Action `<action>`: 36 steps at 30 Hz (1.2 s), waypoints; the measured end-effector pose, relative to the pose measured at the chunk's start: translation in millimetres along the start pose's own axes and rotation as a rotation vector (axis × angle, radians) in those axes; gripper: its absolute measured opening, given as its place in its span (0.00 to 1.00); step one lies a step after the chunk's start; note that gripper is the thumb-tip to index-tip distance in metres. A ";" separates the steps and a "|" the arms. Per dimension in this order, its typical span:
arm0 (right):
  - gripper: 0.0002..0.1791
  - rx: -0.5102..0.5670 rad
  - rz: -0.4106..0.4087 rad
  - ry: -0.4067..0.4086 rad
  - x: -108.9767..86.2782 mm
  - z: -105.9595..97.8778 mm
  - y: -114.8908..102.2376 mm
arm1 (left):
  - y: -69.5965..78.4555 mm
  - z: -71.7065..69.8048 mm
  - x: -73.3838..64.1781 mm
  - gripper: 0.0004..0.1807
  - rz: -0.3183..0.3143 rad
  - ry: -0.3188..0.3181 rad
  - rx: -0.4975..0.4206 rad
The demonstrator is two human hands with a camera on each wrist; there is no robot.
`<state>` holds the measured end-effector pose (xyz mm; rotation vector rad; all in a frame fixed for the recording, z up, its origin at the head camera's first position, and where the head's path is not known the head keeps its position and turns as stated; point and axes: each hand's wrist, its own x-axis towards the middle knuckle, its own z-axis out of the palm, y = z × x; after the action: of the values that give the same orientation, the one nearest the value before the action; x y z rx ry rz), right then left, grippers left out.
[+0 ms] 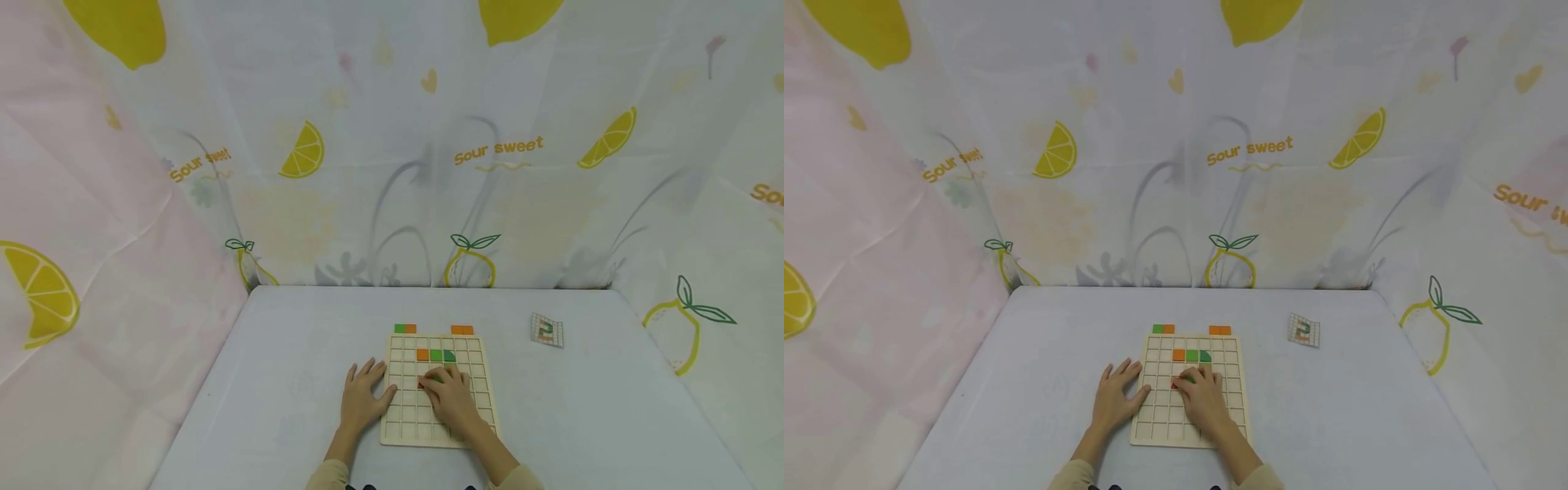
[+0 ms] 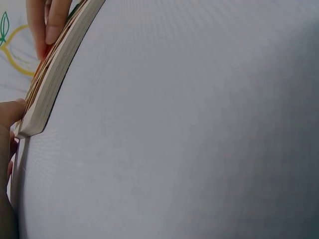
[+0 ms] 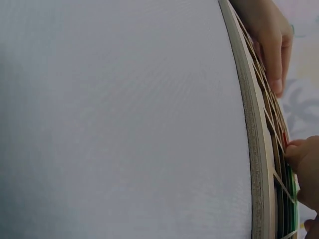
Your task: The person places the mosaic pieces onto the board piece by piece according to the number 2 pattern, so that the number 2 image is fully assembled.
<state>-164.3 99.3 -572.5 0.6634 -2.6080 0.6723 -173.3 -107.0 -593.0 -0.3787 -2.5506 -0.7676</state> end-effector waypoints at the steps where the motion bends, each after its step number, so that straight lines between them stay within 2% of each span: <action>1: 0.10 -0.008 0.007 -0.005 -1.0 -0.4 -0.8 | 0.4 0.0 -0.1 0.25 0.000 0.000 -0.002; 4: 0.11 -0.067 0.036 -0.059 -3.8 -2.9 -5.2 | 0.5 0.1 -0.3 0.25 0.009 0.010 -0.004; 10: 0.23 -0.225 0.091 -0.246 -6.2 -9.8 -21.0 | -4.5 2.7 -0.7 0.25 0.031 0.037 0.008; 13: 0.25 -0.235 0.090 -0.291 -7.9 -10.3 -22.6 | -5.3 3.9 -1.7 0.25 0.025 0.035 0.006; 16: 0.22 -0.171 0.093 -0.251 -9.7 -11.7 -18.4 | -4.5 4.7 -2.9 0.25 0.015 0.028 -0.001; 19: 0.18 -0.041 0.110 -0.130 -6.9 -14.8 -7.7 | -3.0 5.0 -3.4 0.25 0.012 0.028 -0.014; 23: 0.16 0.091 0.165 0.047 6.4 -21.0 21.3 | -2.3 5.2 -2.2 0.25 0.024 0.036 -0.016; 26: 0.16 0.113 0.243 0.116 19.7 -26.8 49.5 | -2.6 4.9 -1.2 0.25 0.024 0.035 -0.009; 30: 0.17 0.092 0.339 0.098 35.5 -32.7 82.3 | -2.4 2.8 -0.9 0.25 0.014 0.026 -0.007; 36: 0.16 0.032 0.423 -0.076 52.7 -36.2 108.9 | -1.3 1.4 -0.7 0.25 0.013 0.017 -0.014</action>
<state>-256.3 184.5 -557.7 0.1416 -2.8407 0.8236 -173.7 -107.4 -595.0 -0.3915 -2.5258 -0.7817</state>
